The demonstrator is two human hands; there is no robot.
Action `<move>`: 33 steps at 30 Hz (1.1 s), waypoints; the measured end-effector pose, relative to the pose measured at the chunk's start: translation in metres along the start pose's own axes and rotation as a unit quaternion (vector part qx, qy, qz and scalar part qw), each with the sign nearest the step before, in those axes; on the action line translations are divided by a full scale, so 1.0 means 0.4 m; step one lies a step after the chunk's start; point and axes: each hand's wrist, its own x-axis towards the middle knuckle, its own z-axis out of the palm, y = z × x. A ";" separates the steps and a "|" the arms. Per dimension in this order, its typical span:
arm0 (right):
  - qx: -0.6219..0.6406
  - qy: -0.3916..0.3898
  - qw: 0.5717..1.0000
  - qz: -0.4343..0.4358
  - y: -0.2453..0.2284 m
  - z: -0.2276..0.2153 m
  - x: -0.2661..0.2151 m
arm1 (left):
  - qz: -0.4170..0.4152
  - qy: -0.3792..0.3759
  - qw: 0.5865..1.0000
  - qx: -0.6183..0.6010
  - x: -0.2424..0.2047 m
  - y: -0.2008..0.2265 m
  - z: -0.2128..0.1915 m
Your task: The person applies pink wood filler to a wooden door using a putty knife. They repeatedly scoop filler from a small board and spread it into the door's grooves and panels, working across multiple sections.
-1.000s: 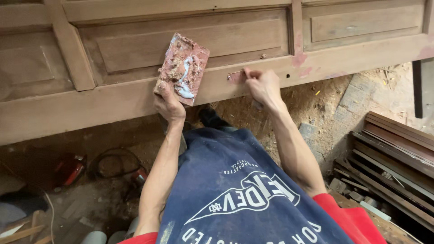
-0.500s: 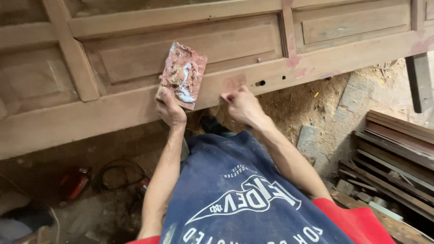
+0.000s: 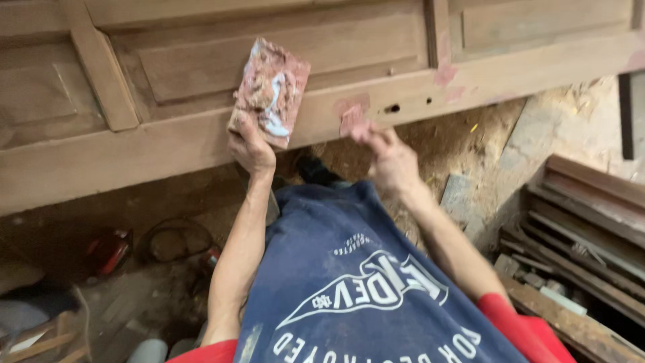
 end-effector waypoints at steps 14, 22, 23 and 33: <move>-0.186 -0.159 0.969 0.021 -0.021 -0.126 0.106 | -0.023 -0.002 1.000 -0.002 0.010 -0.010 -0.002; 0.018 0.049 0.998 0.032 0.033 0.034 0.026 | -0.027 -0.016 0.999 -0.016 0.009 -0.036 -0.009; 0.070 0.105 0.991 0.037 0.020 0.090 0.020 | -0.030 -0.025 0.999 -0.033 0.013 -0.037 -0.008; 0.014 0.281 0.960 0.005 0.026 0.022 0.035 | -0.013 -0.045 0.999 -0.024 0.006 0.006 -0.011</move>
